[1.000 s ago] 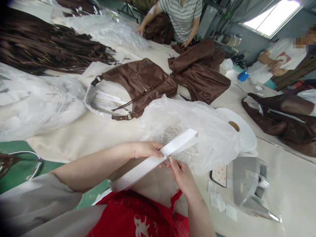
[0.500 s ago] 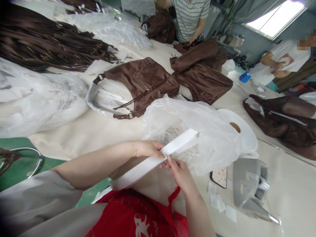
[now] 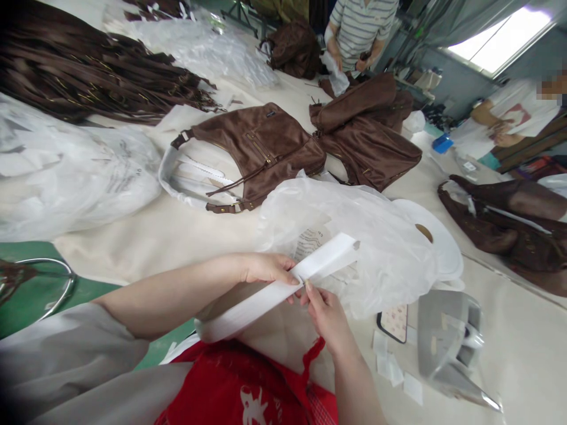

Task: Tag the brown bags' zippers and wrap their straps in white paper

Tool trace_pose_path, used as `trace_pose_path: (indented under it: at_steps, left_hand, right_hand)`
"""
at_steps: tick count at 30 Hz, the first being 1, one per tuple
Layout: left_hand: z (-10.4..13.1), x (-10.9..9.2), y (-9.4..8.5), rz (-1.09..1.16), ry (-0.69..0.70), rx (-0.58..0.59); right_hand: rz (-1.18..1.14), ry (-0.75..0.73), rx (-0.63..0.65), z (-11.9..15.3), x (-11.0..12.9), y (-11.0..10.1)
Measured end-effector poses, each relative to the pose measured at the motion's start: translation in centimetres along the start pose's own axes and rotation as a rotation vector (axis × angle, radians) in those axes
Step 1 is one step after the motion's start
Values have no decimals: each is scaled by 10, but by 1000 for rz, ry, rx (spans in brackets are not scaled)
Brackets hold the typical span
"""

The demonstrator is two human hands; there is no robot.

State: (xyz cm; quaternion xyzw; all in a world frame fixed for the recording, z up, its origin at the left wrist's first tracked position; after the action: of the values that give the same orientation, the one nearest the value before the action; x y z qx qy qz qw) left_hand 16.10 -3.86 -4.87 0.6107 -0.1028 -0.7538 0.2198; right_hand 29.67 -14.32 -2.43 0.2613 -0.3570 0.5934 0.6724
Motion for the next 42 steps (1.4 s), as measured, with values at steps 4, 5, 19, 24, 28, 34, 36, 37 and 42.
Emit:
trace_pose_path:
  at_steps: [4,5,19,24,28,34,36,37,42]
  left_hand:
    - [1,-2,1,-5,31,103]
    - [1,-2,0,-5,38,112]
    - [-4,3,-2,-28,61,112]
    - [-5,6,-4,-23,43,98]
    - [-6,8,-4,-1,37,96]
    - [-7,10,-4,7,29,89]
    - [-6,8,-4,15,53,92]
    - [-6,8,-3,22,61,95]
    - [-6,6,-2,-2,44,83]
  right_hand:
    - [-41,0,-17,1,2,2]
    - [-37,0,-9,1,1,2]
    - [-13,26,58,-2,-1,1]
    - [-36,13,48,-2,-2,4]
    - [-48,18,47,-1,-2,4]
    - [-33,34,30,-1,-2,3]
    - [-33,36,31,-1,-3,3]
    - [-38,37,36,-1,-3,3]
    - [-44,57,58,-2,-4,1]
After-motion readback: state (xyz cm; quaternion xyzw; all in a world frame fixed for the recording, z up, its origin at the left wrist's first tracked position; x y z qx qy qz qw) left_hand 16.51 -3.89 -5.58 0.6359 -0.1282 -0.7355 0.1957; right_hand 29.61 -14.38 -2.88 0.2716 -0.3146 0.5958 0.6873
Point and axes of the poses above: each hand's wrist, its own z-axis away from the middle knuckle, its own y-axis out of the palm, x = y × z, the point moved 3 cm from there along -z, towards the middle knuckle, and after that the axes turned 9 degrees about -z, right-handed, at the moved point
